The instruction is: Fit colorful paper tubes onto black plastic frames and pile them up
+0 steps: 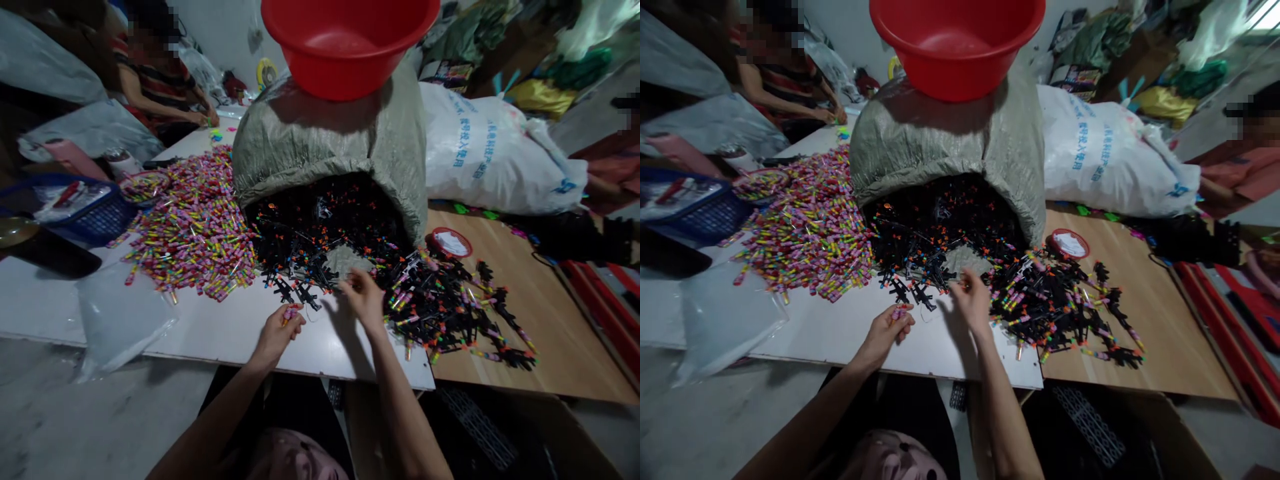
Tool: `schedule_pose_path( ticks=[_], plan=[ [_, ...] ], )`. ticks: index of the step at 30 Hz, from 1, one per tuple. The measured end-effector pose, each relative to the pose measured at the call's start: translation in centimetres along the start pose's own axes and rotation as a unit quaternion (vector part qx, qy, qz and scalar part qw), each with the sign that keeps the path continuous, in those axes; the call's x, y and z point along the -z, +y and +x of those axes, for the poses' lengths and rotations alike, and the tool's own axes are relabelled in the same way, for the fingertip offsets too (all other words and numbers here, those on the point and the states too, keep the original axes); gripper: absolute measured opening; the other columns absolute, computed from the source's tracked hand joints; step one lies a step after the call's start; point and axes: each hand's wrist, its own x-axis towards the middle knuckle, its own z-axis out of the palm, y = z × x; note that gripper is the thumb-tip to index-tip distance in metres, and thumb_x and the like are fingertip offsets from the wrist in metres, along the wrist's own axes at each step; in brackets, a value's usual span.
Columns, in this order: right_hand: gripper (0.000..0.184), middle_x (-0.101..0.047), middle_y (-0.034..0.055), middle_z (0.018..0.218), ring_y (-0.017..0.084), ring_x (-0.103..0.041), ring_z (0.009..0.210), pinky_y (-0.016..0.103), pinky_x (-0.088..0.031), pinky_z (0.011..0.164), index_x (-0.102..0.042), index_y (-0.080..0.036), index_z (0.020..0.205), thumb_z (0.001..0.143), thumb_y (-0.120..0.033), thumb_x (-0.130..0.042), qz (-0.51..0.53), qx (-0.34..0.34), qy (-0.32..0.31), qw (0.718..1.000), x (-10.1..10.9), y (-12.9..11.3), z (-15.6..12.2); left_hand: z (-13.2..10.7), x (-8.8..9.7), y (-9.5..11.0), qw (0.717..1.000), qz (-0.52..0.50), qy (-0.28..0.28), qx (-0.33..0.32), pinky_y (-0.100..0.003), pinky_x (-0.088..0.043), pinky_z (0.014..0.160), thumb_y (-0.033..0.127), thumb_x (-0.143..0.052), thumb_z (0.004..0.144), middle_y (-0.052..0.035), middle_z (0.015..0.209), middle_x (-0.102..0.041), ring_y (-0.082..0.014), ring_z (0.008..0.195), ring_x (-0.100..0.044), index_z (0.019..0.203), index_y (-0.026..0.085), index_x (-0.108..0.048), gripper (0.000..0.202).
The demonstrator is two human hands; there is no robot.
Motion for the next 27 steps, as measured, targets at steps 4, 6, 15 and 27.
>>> schedule_pose_path(
  ticks=[4, 6, 15, 27],
  plan=[
    [0.034, -0.068, 0.0144, 0.093, 0.026, -0.060, 0.087, 0.037, -0.045, 0.079, -0.064, -0.014, 0.102, 0.068, -0.011, -0.060, -0.272, 0.088, -0.118, 0.951, -4.2, 1.3, -0.3, 1.1, -0.7, 0.2, 0.998, -0.059, 0.004, 0.027, -0.018, -0.020, 0.039, 0.046, -0.074, 0.053, 0.0044, 0.057, -0.054, -0.0029, 0.040, -0.035, 0.081, 0.013, -0.059, 0.046],
    [0.027, -0.067, 0.0131, 0.093, 0.024, -0.059, 0.087, 0.035, -0.044, 0.077, -0.063, -0.014, 0.102, 0.077, -0.013, -0.052, -0.277, 0.142, -0.111, 0.944, -4.2, 2.0, -1.1, 2.3, -0.4, 0.8, 0.997, -0.067, 0.044, 0.013, -0.018, -0.016, 0.038, 0.050, -0.074, 0.052, 0.0056, 0.056, -0.053, -0.0015, 0.038, -0.031, 0.079, 0.014, -0.057, 0.048],
    [0.028, -0.064, 0.0114, 0.102, 0.023, -0.057, 0.093, 0.031, -0.044, 0.078, -0.059, -0.016, 0.111, 0.085, -0.018, -0.049, -0.352, 0.215, -0.175, 0.894, -3.2, 2.0, -1.7, 3.5, -0.3, 0.6, 0.992, -0.087, 0.039, 0.077, -0.018, -0.018, 0.040, 0.051, -0.074, 0.052, 0.0032, 0.059, -0.056, -0.0035, 0.040, -0.039, 0.078, 0.014, -0.056, 0.049],
    [0.029, -0.064, 0.0061, 0.075, 0.019, -0.058, 0.071, 0.029, -0.043, 0.065, -0.060, -0.017, 0.106, 0.085, -0.013, -0.040, -0.314, 0.426, -0.147, 0.836, -3.6, 4.9, -1.0, 5.4, 1.0, 0.3, 0.996, -0.031, 0.080, 0.039, -0.020, -0.023, 0.042, 0.055, -0.067, 0.063, 0.0040, 0.061, -0.054, -0.0052, 0.044, -0.038, 0.075, 0.018, -0.054, 0.041]
  ],
)
